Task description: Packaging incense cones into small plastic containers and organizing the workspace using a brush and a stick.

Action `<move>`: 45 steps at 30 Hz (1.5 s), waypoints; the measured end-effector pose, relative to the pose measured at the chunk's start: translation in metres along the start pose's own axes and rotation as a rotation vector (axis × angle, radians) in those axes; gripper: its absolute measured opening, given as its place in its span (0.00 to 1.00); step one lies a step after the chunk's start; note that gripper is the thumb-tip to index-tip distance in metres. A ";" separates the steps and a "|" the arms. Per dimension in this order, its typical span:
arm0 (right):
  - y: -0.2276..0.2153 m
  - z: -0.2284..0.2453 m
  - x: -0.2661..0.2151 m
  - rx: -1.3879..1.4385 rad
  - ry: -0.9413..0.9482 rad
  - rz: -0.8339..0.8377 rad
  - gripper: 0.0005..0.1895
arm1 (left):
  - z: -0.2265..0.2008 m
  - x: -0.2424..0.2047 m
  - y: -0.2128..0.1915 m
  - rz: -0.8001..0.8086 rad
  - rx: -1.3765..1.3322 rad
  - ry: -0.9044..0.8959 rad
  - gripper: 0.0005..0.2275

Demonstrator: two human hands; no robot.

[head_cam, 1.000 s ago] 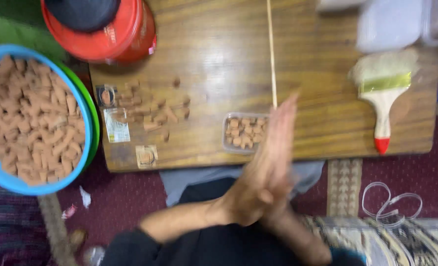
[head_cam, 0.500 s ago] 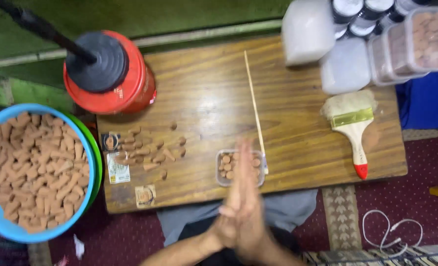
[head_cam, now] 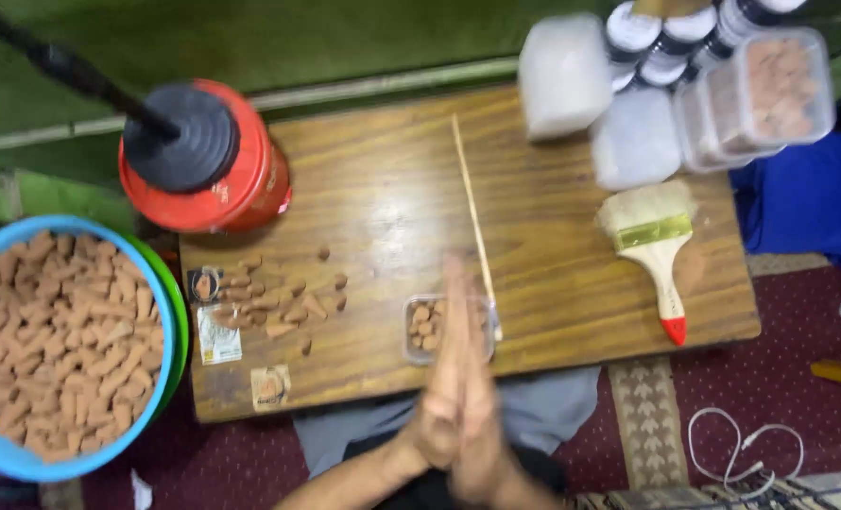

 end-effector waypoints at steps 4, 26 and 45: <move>-0.081 -0.005 0.056 -0.080 -0.081 -0.275 0.45 | 0.027 0.009 -0.036 -0.211 0.167 -0.146 0.44; -0.351 0.018 0.118 -1.182 0.025 -0.921 0.18 | 0.170 0.117 0.100 -0.215 0.170 -0.757 0.33; -0.367 0.002 0.099 -0.418 0.110 -1.209 0.08 | 0.158 0.109 0.109 -0.017 0.350 -0.721 0.40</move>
Point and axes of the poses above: each hand's wrist, its own x-axis towards the middle knuckle, its own y-axis out of the palm, z = x × y, the point moved 7 cm from there along x, towards the middle knuckle, and after that the axes turned 7 degrees about x, right-handed, at the moved point
